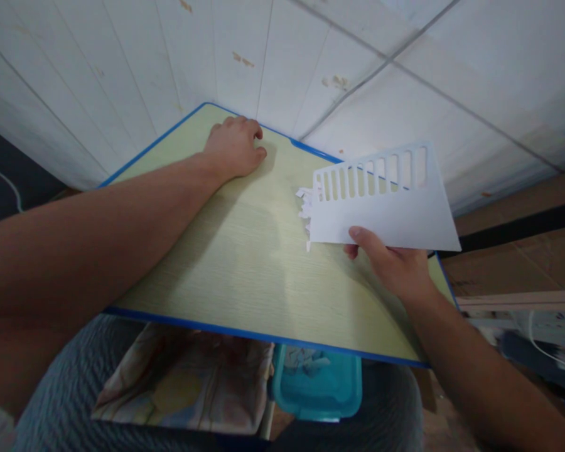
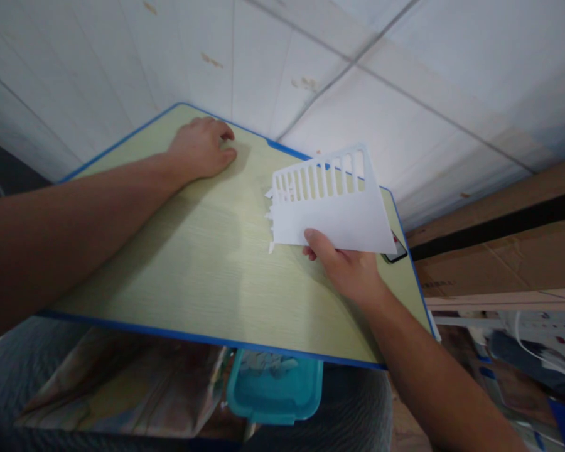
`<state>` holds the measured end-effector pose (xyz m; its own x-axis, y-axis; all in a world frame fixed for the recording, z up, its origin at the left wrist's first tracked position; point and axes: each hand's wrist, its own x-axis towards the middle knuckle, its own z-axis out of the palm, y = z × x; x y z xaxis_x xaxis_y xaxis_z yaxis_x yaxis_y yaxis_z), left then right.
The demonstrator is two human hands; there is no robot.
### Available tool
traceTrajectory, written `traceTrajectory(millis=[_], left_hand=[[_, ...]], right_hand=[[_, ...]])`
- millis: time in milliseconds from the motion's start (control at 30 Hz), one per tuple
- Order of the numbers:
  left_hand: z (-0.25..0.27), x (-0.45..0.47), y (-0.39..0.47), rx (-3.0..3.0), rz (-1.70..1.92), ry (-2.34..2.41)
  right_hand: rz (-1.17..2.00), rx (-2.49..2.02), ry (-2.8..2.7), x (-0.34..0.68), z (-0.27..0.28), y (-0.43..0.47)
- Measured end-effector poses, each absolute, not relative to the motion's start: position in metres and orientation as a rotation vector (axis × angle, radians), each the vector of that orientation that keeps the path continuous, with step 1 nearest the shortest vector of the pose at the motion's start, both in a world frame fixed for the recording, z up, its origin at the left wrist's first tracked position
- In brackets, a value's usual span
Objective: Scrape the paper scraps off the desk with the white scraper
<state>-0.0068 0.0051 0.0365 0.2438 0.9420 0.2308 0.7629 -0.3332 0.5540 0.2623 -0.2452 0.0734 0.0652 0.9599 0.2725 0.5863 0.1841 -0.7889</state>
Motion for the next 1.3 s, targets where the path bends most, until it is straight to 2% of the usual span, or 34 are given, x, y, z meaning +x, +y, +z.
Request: traceTrajectory(millis=[567, 1300], left_hand=[[0.037, -0.008, 0.004, 2.383, 0.747, 1.662], [0.038, -0.007, 0.002, 2.326, 0.749, 1.651]], right_hand=[[0.547, -1.379, -1.655, 0.271, 0.072, -0.250], [0.672, -1.501, -1.688, 0.279, 0.081, -0.252]])
